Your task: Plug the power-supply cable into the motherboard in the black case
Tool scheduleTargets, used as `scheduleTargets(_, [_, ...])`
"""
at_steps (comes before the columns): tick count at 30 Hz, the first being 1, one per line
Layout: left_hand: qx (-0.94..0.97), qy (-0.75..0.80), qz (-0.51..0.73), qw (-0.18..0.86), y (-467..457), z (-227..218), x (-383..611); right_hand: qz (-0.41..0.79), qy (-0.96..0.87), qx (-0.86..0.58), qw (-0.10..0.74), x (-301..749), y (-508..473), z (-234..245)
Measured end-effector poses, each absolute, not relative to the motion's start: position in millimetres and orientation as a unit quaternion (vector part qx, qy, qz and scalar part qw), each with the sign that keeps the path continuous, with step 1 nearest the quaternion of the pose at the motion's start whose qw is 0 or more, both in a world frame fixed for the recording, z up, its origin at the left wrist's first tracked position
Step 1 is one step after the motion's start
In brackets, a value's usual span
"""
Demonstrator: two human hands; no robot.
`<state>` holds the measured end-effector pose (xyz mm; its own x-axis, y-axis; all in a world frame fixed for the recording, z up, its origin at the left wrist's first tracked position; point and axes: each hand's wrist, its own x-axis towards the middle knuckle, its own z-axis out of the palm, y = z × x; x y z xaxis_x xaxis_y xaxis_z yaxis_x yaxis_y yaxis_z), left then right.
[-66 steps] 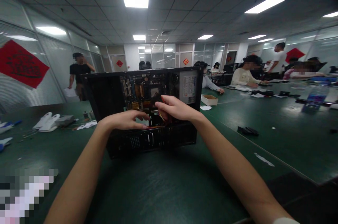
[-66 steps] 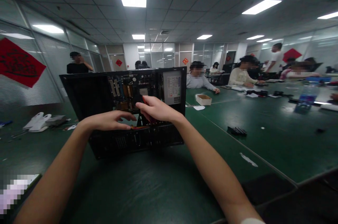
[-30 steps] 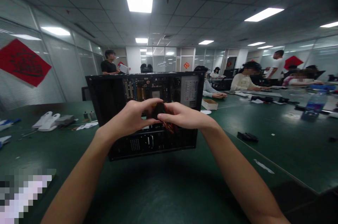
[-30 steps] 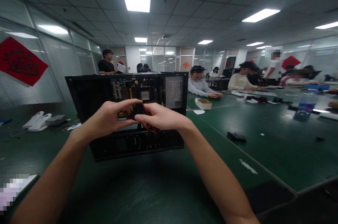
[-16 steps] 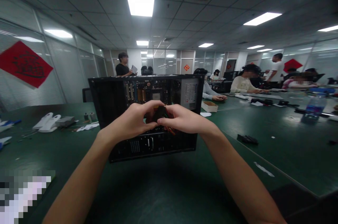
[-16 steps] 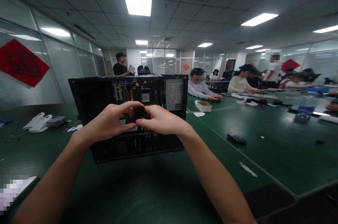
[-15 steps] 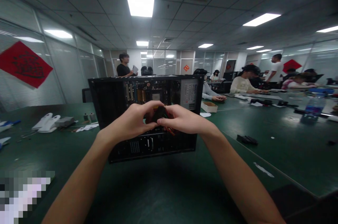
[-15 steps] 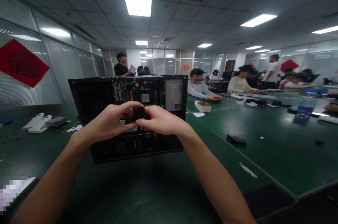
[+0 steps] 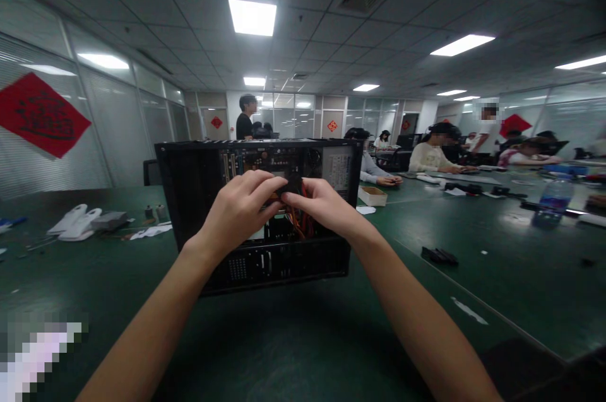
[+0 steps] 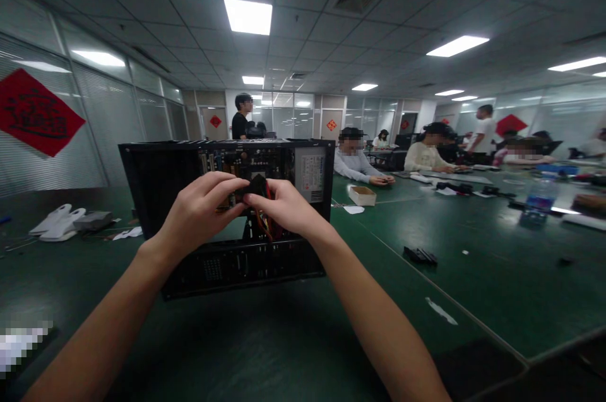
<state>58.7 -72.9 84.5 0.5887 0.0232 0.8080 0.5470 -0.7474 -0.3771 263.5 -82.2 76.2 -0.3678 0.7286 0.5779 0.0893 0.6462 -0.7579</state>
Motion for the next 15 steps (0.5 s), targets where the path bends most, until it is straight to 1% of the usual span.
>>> scheduleTargets(2, [-0.812,-0.167,-0.417,0.372,-74,84,61,0.33,-0.748,-0.267,0.511,264,-80,76])
scheduleTargets(4, [-0.801,-0.168,-0.415,0.397,-74,82,64,0.318,-0.743,-0.273,0.522,263,-81,77])
scheduleTargets(9, [-0.791,-0.177,-0.443,0.382,-72,79,66,0.288,-0.747,-0.276,0.532,265,-85,79])
scheduleTargets(12, [-0.786,-0.173,-0.458,0.377,-69,82,65,0.276,-0.759,-0.298,0.508,267,-83,78])
scheduleTargets(14, [-0.787,-0.173,-0.461,0.373,-66,83,62,0.224,-0.764,-0.327,0.51,268,-79,75])
scheduleTargets(15, [-0.787,-0.176,-0.461,0.369,-64,84,61,0.174,-0.763,-0.338,0.522,268,-77,74])
